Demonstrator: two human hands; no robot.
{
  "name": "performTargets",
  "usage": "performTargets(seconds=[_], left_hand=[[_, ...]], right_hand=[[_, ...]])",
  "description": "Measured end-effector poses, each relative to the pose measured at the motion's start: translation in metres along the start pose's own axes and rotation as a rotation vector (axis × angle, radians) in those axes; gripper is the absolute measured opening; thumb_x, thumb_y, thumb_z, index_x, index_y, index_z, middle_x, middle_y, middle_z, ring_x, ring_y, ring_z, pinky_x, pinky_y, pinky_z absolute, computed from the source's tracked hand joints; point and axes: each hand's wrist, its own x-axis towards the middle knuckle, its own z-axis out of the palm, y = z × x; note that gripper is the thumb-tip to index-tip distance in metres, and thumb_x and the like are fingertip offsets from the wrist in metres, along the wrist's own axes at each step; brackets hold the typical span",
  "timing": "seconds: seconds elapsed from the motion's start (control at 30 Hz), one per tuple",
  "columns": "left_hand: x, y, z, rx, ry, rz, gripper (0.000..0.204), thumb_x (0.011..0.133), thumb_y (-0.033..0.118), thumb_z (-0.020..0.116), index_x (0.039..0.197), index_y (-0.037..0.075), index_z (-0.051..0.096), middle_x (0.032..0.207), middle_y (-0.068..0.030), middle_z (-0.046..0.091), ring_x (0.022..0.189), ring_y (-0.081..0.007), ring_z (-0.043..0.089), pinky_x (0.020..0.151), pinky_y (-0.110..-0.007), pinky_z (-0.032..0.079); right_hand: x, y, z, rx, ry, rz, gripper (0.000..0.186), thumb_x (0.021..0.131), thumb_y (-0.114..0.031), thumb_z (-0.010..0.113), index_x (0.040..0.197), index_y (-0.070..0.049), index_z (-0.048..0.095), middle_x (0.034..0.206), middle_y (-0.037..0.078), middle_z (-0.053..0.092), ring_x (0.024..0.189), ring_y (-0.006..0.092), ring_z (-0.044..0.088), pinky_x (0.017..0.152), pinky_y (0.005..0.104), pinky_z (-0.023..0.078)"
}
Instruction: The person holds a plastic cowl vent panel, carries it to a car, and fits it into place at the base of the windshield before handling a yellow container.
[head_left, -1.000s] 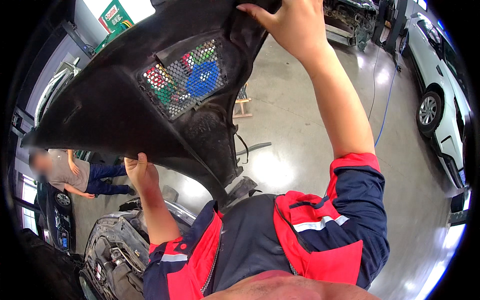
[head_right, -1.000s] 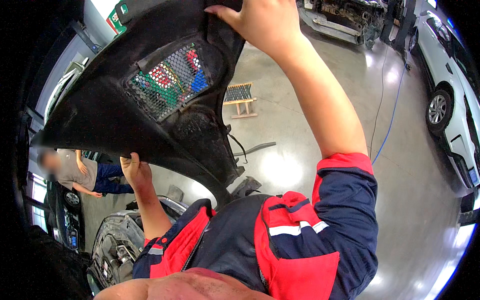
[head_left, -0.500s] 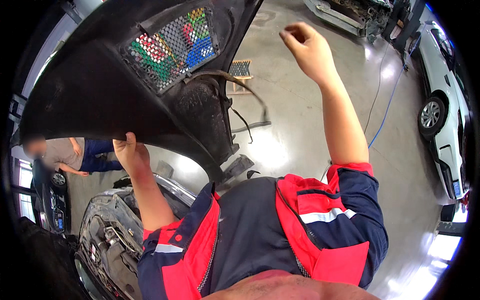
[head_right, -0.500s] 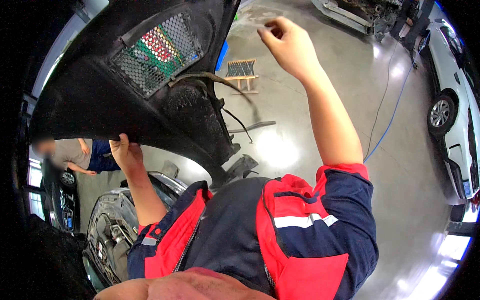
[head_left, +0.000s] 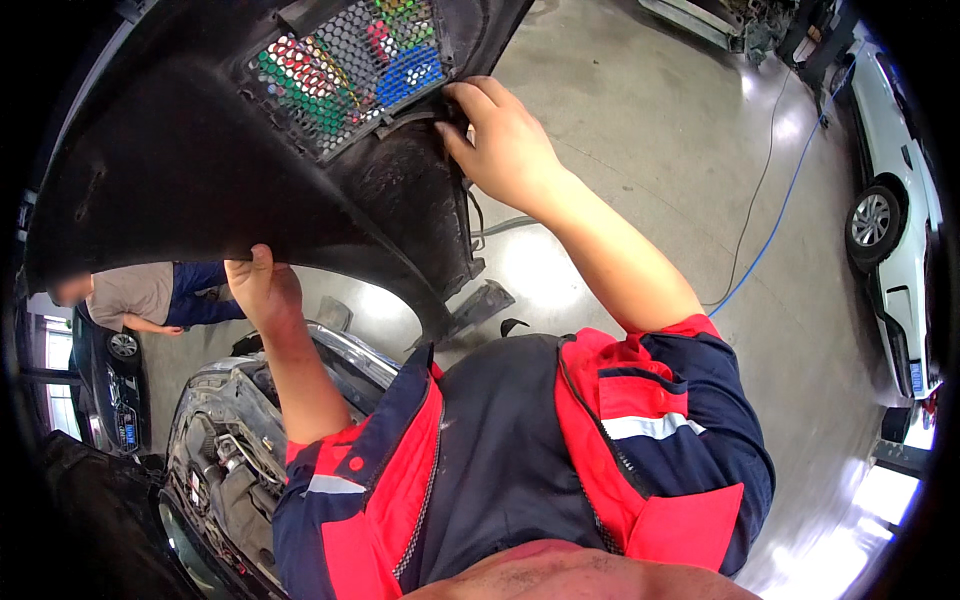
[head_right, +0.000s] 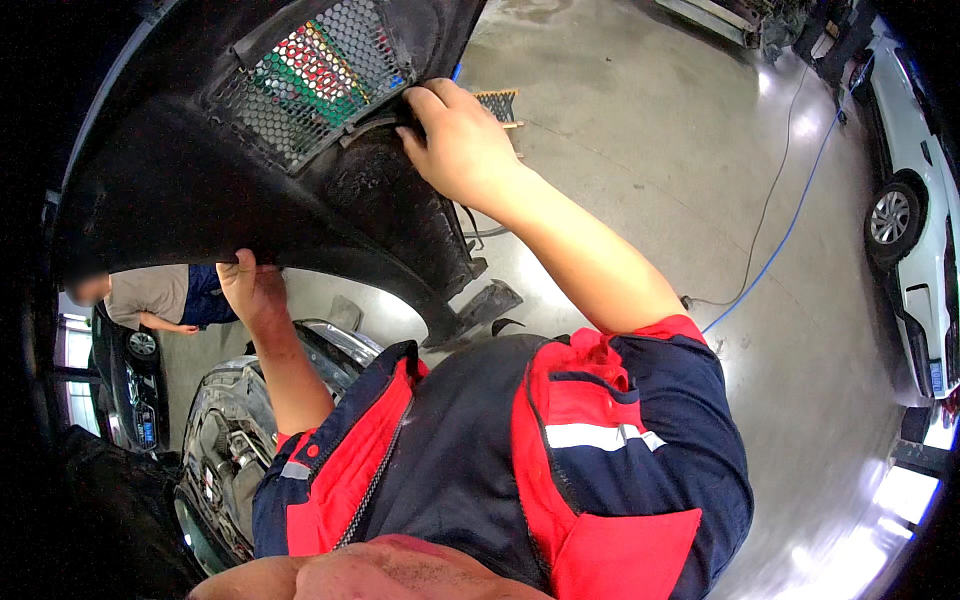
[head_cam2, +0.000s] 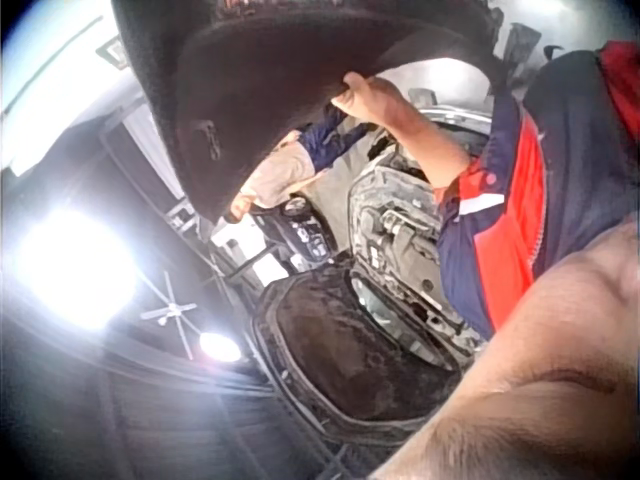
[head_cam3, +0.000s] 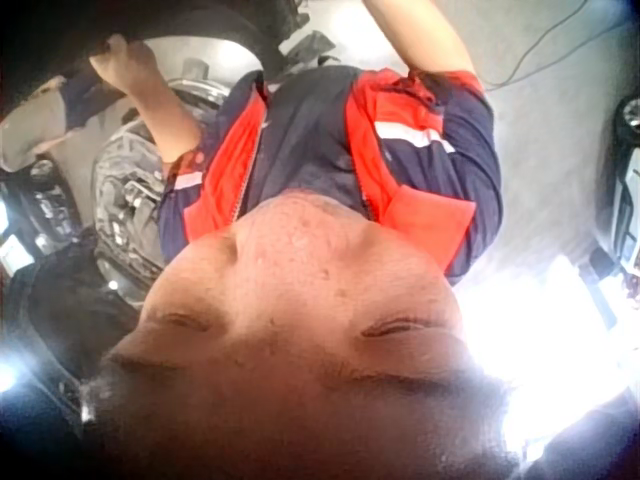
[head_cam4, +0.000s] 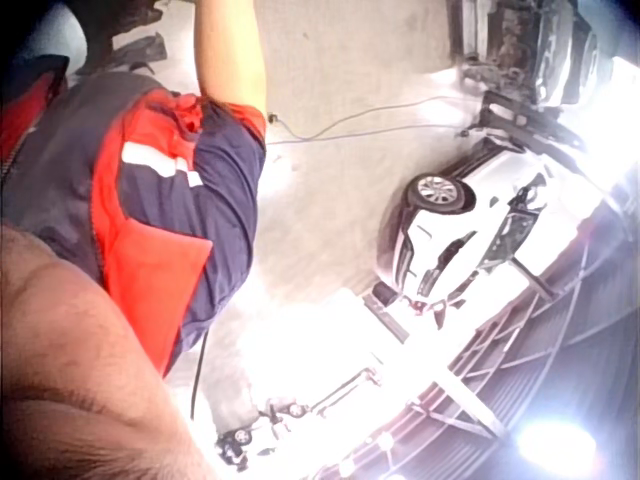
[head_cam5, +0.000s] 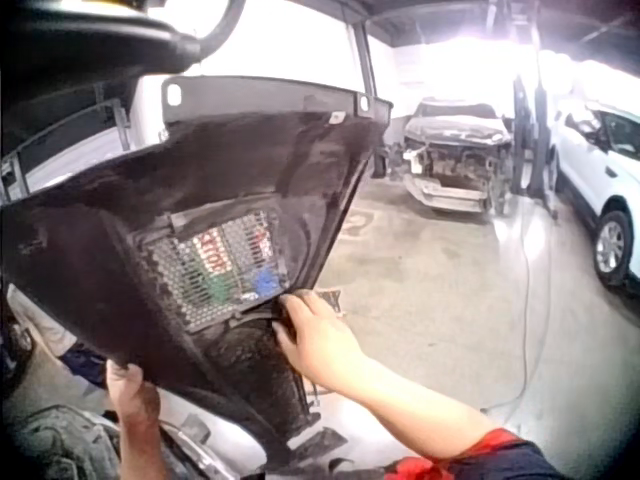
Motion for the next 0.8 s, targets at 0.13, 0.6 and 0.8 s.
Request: performTargets(seconds=[0.13, 0.6, 0.8], left_hand=[[0.002, 0.000, 0.012, -0.011, 0.011, 0.007, 0.039, 0.090, 0.007, 0.068, 0.125, 0.000, 0.056, 0.125, -0.0133, 0.062, 0.113, -0.0248, 0.062, 0.099, -0.038, 0.048], [-0.004, -0.005, 0.022, 0.132, 0.157, 0.032, 0.028, 0.091, -0.001, 0.064, 0.118, 0.000, 0.058, 0.119, -0.0100, 0.064, 0.109, -0.0194, 0.061, 0.101, -0.033, 0.045], [-0.002, 0.000, 0.031, 0.117, 0.166, 0.006, 0.026, 0.091, -0.002, 0.063, 0.117, 0.000, 0.059, 0.117, -0.0098, 0.065, 0.108, -0.0192, 0.061, 0.101, -0.032, 0.044]], right_hand=[[0.009, 0.005, 0.004, -0.289, -0.035, -0.163, 0.021, 0.078, -0.017, 0.069, 0.096, -0.007, 0.065, 0.092, 0.009, 0.062, 0.088, 0.0300, 0.061, 0.075, 0.0424, 0.048], [-0.047, -0.030, 0.010, 0.068, -0.574, 0.214, 0.021, 0.083, -0.014, 0.058, 0.098, 0.000, 0.055, 0.094, 0.020, 0.064, 0.093, 0.0411, 0.062, 0.078, 0.0475, 0.050], [-0.027, 0.006, 0.014, 0.245, -0.223, 0.483, 0.037, 0.083, -0.017, 0.062, 0.114, 0.002, 0.056, 0.100, 0.024, 0.067, 0.095, 0.0366, 0.066, 0.085, 0.0400, 0.050]])
